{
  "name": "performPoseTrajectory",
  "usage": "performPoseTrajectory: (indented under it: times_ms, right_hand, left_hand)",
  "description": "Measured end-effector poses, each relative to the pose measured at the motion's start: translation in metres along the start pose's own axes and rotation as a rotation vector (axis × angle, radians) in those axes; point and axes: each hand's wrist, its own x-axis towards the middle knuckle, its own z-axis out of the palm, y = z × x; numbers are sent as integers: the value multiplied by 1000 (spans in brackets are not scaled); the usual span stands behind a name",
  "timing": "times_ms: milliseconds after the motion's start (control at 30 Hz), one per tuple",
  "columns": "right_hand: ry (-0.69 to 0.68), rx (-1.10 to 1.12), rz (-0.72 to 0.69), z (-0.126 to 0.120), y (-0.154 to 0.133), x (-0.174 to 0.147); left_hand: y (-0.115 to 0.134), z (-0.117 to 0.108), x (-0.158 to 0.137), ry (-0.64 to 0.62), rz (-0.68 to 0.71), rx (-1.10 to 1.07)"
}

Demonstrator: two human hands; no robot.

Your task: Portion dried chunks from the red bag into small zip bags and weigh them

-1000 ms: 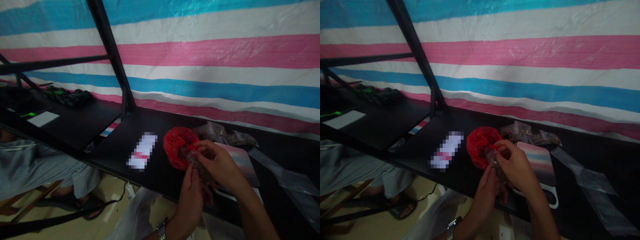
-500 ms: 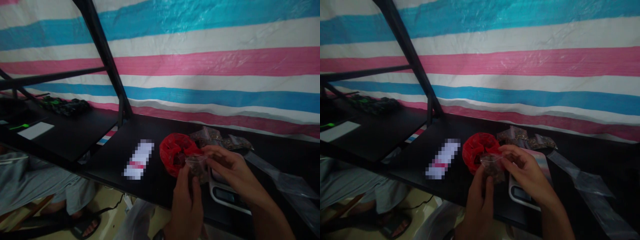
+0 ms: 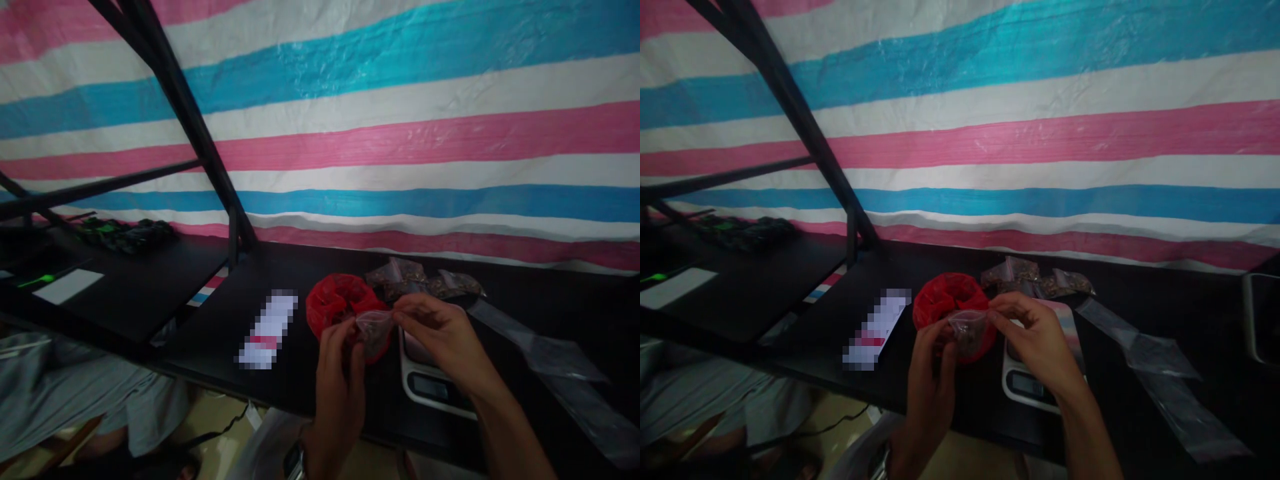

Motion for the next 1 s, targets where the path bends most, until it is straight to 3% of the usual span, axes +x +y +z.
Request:
performPoseTrajectory:
  times_ms: [333, 433, 600, 767, 933, 1000]
  right_hand:
    - [190, -1, -86, -20, 4, 1]
    - [252, -30, -90, -29, 9, 0]
    - [223, -11, -83, -31, 13, 0]
    - [240, -14, -68, -35, 10, 1]
    - [411, -121, -31, -68, 16, -2]
    - [460, -195, -14, -83, 23, -3]
  left_hand:
    - [16, 44, 51, -57, -143, -256]
    - [19, 53, 51, -74, -175, -329]
    - [22, 58, 40, -61, -311, -364]
    - [16, 58, 40, -83, -246, -282]
    - [14, 48, 20, 17, -13, -87]
    - [16, 44, 2, -61, 15, -125]
